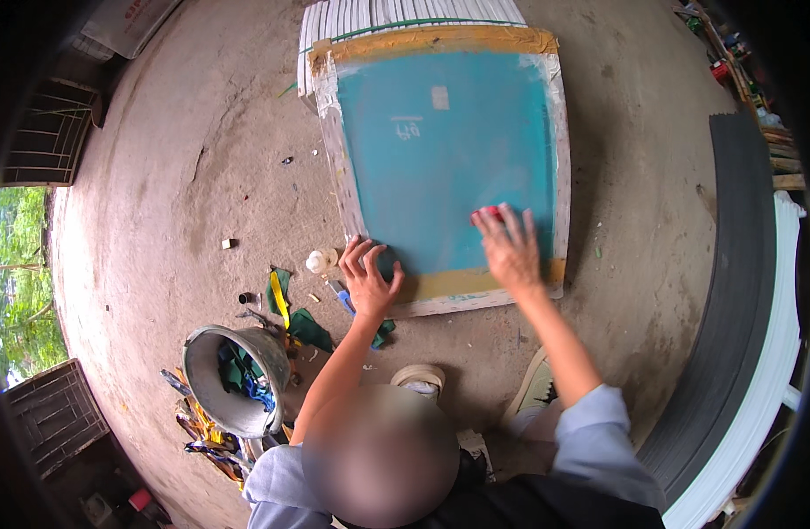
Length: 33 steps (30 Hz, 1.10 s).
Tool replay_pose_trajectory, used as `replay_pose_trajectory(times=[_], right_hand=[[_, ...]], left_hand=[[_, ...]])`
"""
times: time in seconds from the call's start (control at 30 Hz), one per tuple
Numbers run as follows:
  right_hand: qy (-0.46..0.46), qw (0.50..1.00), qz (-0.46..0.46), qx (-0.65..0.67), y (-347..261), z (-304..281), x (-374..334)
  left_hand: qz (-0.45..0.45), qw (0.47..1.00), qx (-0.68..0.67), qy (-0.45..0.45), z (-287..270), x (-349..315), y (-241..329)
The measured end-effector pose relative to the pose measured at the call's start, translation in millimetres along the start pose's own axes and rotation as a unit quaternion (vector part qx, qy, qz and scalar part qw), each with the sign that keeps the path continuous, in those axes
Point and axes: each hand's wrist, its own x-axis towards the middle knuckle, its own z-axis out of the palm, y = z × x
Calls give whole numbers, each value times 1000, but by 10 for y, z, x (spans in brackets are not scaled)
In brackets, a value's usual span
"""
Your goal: The person wipes a teal screen surface with a red cloth, then stacks the screen with others. They pick up a small bottle and a blue tool, place them on a shelf, and gather scraps from the floor into a white sack before moving a bucket across the workshop.
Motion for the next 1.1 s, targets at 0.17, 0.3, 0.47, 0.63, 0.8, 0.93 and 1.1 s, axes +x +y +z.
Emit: replay_pose_trajectory(times=[0.17, 0.3, 0.47, 0.63, 0.8, 0.93, 1.1], right_hand=[[-5, 989, 112, 92, -268, 40, -91], [-9, 999, 10, -33, 195, -102, 189], [126, 960, 250, -1, 271, 6, 847], [-57, 971, -22, 231, -1050, 252, -237], [27, 999, 28, 5, -52, 149, 50], [103, 954, 281, 34, 11, 44, 420], [-125, 978, 68, 154, -992, 84, -589]], left_hand=[[-6, 1000, -11, -5, 12, 17, 50], [-3, 1000, 3, -2, -45, -24, -8], [3, 1000, -6, -4, 14, -2, 34], [9, 1000, -3, -2, -21, -2, -3], [10, 1000, -8, -2, -11, -28, -49], [9, 1000, -12, -2, 7, 10, 27], [-85, 996, -15, 22, 19, 159, 105]])
